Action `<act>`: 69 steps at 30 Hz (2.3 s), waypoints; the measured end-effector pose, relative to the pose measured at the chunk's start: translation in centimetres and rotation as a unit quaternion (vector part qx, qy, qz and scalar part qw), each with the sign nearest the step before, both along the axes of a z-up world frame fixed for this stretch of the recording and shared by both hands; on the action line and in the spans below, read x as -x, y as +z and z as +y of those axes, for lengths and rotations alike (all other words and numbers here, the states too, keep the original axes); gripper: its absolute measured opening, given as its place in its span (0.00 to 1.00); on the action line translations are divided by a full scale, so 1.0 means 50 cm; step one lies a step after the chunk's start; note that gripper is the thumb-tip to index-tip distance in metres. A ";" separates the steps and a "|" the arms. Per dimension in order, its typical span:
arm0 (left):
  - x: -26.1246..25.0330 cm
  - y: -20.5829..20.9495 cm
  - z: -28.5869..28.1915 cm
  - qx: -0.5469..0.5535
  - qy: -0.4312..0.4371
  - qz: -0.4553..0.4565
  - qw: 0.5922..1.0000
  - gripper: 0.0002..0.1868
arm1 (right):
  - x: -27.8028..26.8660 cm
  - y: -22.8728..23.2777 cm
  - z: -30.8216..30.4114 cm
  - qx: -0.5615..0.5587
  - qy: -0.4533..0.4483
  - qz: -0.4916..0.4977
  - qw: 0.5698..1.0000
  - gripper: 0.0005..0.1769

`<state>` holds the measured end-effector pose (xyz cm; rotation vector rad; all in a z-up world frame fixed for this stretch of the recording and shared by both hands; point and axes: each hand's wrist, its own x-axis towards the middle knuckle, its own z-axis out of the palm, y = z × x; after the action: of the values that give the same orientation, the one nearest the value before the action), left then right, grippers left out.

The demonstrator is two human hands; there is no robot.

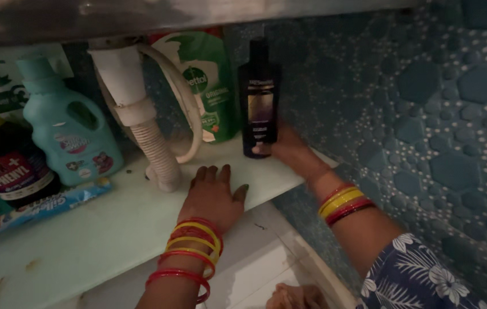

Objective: The person picks up a dark bottle from the floor and places it on a bathroom shelf next to other toiletries. Then the person picks up a small white bottle with an orange cap from the floor and places it on the same shelf.

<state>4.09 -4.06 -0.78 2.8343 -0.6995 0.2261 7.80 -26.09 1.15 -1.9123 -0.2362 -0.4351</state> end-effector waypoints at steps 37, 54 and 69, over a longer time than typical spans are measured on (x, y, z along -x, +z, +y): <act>-0.017 -0.011 0.002 0.018 -0.010 -0.007 1.000 0.35 | -0.159 0.003 -0.008 0.127 -0.171 0.033 0.976 0.52; -0.008 0.007 0.005 0.022 -0.009 0.028 0.999 0.34 | -0.178 -0.027 -0.008 0.062 -0.171 -0.030 0.983 0.51; -0.007 0.007 0.005 0.042 -0.015 0.003 0.999 0.34 | -0.214 -0.052 -0.022 0.072 -0.175 -0.025 0.982 0.52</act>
<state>4.46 -3.81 -0.43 2.7420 -0.7144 0.2363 18.49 -27.17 -1.47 -2.0924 0.0406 -0.7168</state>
